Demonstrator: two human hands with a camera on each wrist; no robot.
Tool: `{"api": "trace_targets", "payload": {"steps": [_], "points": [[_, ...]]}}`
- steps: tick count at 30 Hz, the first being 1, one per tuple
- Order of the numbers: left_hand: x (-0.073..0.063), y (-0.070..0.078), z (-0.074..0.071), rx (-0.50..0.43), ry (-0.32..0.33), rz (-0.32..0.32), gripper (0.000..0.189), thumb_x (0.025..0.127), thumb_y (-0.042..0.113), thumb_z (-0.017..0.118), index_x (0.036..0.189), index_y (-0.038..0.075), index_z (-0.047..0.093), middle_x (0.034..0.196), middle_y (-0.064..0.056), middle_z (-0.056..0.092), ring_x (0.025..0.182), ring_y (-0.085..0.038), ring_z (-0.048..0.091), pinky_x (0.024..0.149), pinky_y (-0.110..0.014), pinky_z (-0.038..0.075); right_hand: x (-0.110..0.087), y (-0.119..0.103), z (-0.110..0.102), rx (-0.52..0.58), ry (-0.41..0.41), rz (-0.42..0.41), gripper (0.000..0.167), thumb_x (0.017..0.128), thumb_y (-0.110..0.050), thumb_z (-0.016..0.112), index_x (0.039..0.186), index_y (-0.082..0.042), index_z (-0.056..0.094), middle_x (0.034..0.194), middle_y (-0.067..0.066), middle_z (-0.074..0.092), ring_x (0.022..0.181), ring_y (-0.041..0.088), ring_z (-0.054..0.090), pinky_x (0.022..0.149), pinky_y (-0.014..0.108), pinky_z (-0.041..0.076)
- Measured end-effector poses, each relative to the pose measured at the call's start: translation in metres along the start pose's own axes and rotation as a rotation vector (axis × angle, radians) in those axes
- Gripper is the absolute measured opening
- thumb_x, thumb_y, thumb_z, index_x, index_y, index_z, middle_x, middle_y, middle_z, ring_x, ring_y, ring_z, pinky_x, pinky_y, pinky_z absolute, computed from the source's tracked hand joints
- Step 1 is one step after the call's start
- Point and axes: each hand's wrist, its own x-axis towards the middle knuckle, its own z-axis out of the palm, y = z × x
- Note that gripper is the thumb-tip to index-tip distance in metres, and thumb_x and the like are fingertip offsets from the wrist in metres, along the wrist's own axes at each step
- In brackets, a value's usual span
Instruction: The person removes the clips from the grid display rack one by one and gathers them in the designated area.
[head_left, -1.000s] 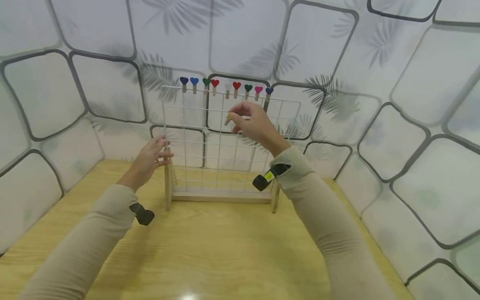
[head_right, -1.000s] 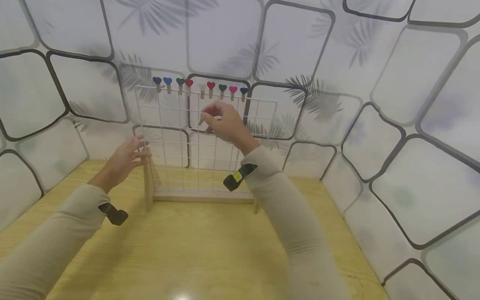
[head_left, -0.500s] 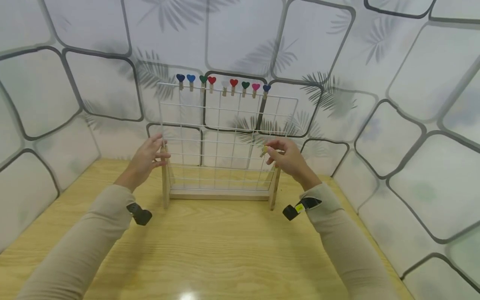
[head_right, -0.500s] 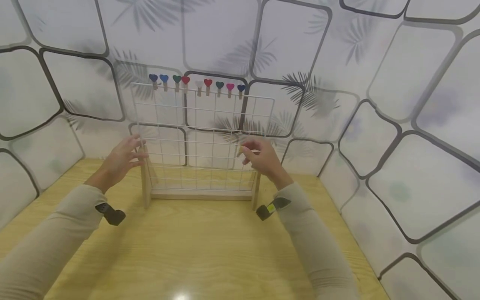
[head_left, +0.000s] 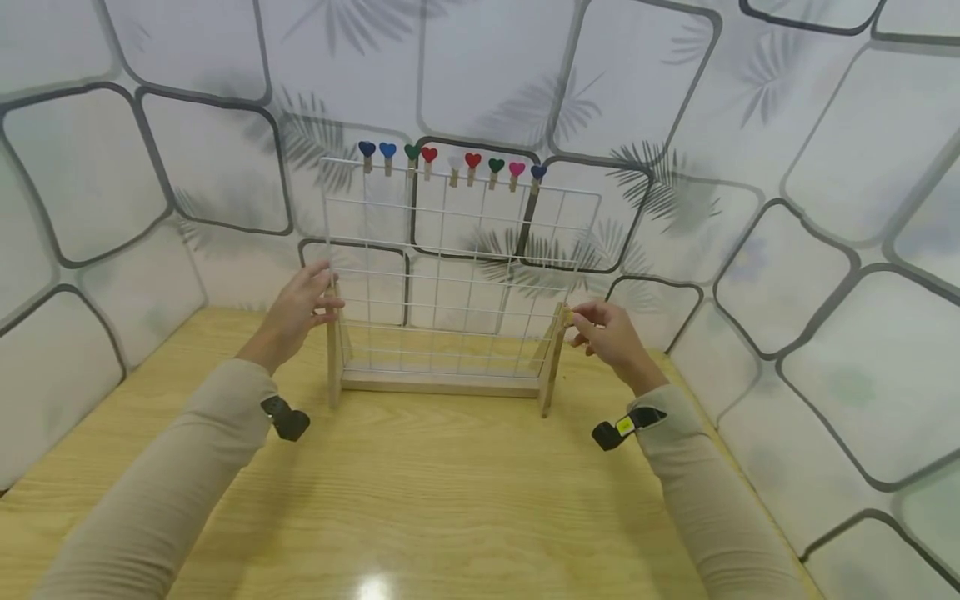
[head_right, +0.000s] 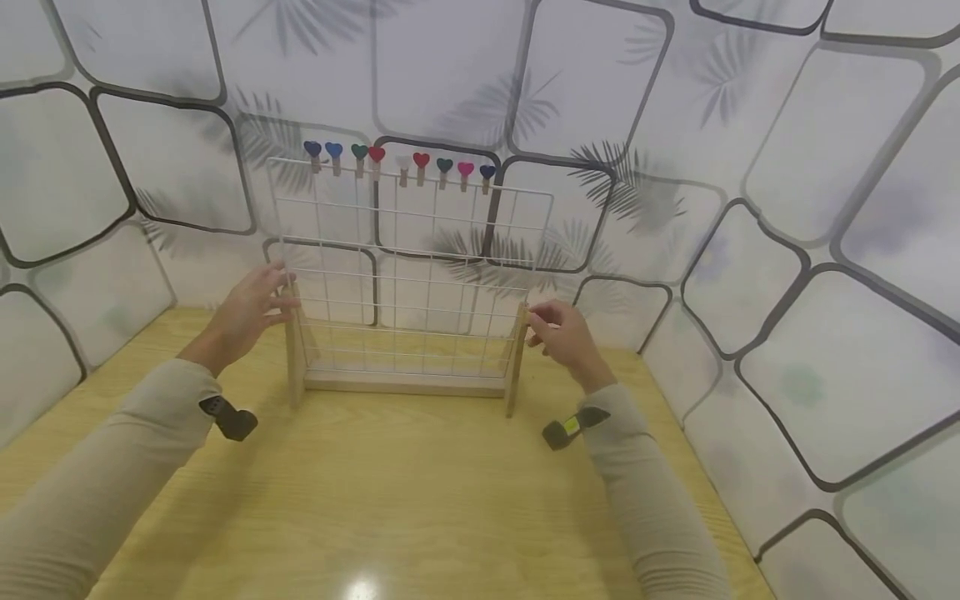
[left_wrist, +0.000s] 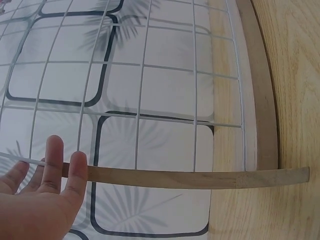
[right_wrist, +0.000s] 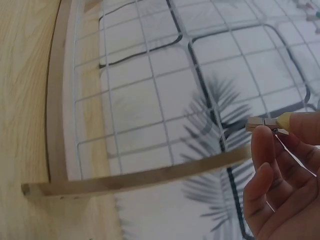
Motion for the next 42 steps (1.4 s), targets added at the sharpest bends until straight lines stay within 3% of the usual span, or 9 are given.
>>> {"api": "trace_targets", "payload": {"steps": [6, 11, 20, 24, 28, 30, 34, 42], "points": [[0.0, 0.002, 0.002, 0.016, 0.0, -0.018, 0.066, 0.106, 0.04, 0.028, 0.156, 0.006, 0.001, 0.157, -0.02, 0.015, 0.103, -0.013, 0.05, 0.1, -0.04, 0.041, -0.005, 0.022, -0.008, 0.011, 0.014, 0.068, 0.033, 0.101, -0.016, 0.054, 0.12, 0.01, 0.053, 0.102, 0.016, 0.061, 0.071, 0.008, 0.063, 0.059, 0.028, 0.05], [0.001, 0.002, 0.003, 0.086, 0.029, -0.043, 0.066, 0.105, 0.03, 0.039, 0.156, 0.009, 0.003, 0.157, -0.022, 0.016, 0.099, -0.015, 0.054, 0.092, -0.035, 0.049, -0.009, 0.039, -0.011, 0.012, 0.02, 0.121, 0.034, 0.101, -0.017, 0.054, 0.121, 0.01, 0.052, 0.105, 0.01, 0.061, 0.071, 0.008, 0.064, 0.059, 0.026, 0.049], [0.001, -0.003, -0.004, 0.243, 0.073, -0.027, 0.07, 0.102, 0.03, 0.048, 0.157, 0.014, 0.008, 0.155, -0.021, 0.025, 0.114, -0.041, 0.054, 0.084, -0.04, 0.053, -0.021, 0.07, -0.021, -0.036, 0.027, 0.22, 0.036, 0.102, -0.019, 0.051, 0.126, 0.008, 0.052, 0.112, 0.018, 0.061, 0.073, 0.007, 0.063, 0.06, 0.026, 0.049], [0.003, -0.007, -0.005, 0.409, 0.102, 0.006, 0.071, 0.099, 0.025, 0.054, 0.156, 0.013, 0.014, 0.153, -0.021, 0.03, 0.112, -0.044, 0.055, 0.082, -0.047, 0.053, -0.031, 0.088, -0.025, -0.048, 0.022, 0.252, 0.037, 0.102, -0.018, 0.051, 0.129, 0.008, 0.051, 0.116, 0.021, 0.061, 0.074, 0.008, 0.063, 0.06, 0.027, 0.05], [0.008, -0.011, -0.004, 0.64, 0.152, 0.1, 0.069, 0.096, 0.017, 0.058, 0.153, 0.007, 0.021, 0.147, -0.024, 0.039, 0.106, -0.044, 0.056, 0.08, -0.054, 0.05, -0.039, 0.105, -0.025, -0.077, 0.023, 0.281, 0.038, 0.103, -0.017, 0.049, 0.13, 0.009, 0.049, 0.117, 0.023, 0.061, 0.074, 0.009, 0.064, 0.062, 0.03, 0.051], [0.01, -0.014, -0.002, 0.697, 0.175, 0.142, 0.068, 0.094, 0.013, 0.059, 0.151, 0.003, 0.023, 0.143, -0.026, 0.044, 0.105, -0.046, 0.058, 0.082, -0.056, 0.048, -0.042, 0.113, -0.024, -0.087, 0.025, 0.299, 0.037, 0.103, -0.017, 0.049, 0.13, 0.009, 0.05, 0.114, 0.022, 0.062, 0.074, 0.009, 0.064, 0.062, 0.031, 0.051], [0.011, -0.019, 0.0, 0.68, 0.203, 0.161, 0.066, 0.093, 0.005, 0.058, 0.15, 0.003, 0.025, 0.139, -0.028, 0.046, 0.11, -0.047, 0.057, 0.086, -0.057, 0.048, -0.046, 0.126, -0.022, -0.096, 0.004, 0.328, 0.037, 0.103, -0.016, 0.049, 0.129, 0.01, 0.049, 0.11, 0.019, 0.063, 0.075, 0.011, 0.064, 0.06, 0.03, 0.05], [0.011, -0.02, 0.0, 0.668, 0.253, 0.202, 0.06, 0.09, 0.003, 0.051, 0.147, 0.002, 0.03, 0.135, -0.029, 0.051, 0.107, -0.047, 0.059, 0.08, -0.056, 0.052, -0.052, 0.139, -0.015, -0.149, -0.021, 0.386, 0.031, 0.102, -0.015, 0.051, 0.122, 0.008, 0.056, 0.104, 0.016, 0.064, 0.076, 0.016, 0.063, 0.06, 0.029, 0.05]]}}
